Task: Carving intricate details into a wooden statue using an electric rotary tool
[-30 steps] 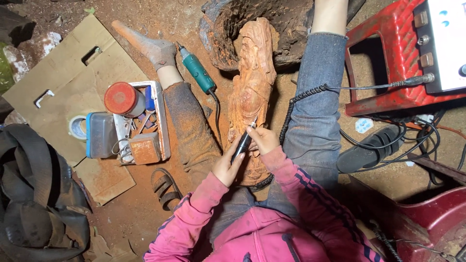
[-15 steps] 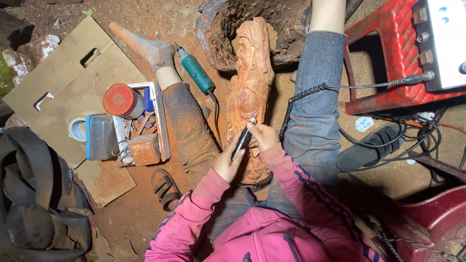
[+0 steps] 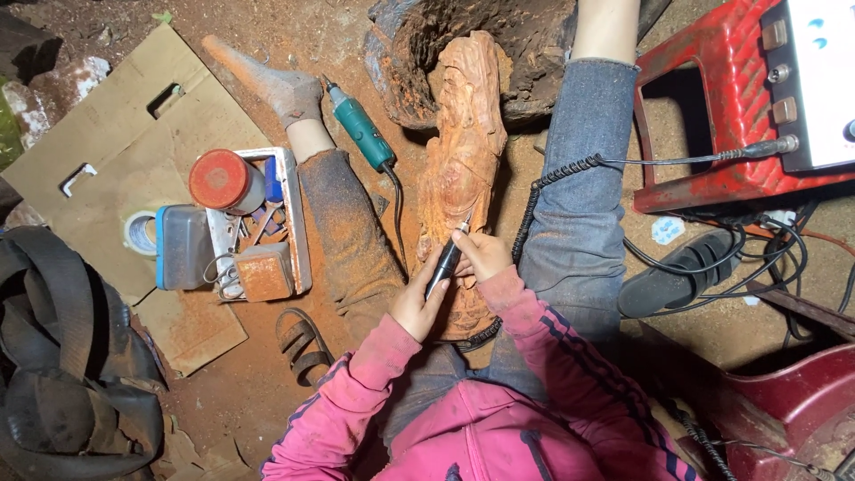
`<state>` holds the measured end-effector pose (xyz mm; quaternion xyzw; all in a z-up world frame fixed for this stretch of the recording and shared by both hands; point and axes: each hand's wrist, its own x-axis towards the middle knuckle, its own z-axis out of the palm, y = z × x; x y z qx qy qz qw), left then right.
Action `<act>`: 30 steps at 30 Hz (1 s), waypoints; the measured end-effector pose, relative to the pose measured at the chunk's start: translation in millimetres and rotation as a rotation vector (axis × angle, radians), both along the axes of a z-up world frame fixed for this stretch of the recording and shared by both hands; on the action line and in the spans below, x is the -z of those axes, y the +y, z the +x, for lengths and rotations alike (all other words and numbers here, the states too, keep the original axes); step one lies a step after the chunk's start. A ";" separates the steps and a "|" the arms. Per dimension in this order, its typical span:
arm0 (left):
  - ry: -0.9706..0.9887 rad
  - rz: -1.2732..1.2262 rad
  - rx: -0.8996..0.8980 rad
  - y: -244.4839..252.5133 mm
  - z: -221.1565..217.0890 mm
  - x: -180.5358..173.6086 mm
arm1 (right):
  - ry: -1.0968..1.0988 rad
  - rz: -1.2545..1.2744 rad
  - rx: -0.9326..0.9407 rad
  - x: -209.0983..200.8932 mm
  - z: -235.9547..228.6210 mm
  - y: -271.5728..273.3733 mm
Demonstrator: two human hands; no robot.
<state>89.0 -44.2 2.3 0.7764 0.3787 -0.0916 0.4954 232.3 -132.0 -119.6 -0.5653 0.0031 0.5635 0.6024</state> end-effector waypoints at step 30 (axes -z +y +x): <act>-0.109 -0.082 0.029 14.2 5.1 -3.9 | -0.150 -0.033 0.036 -17.0 7.1 5.9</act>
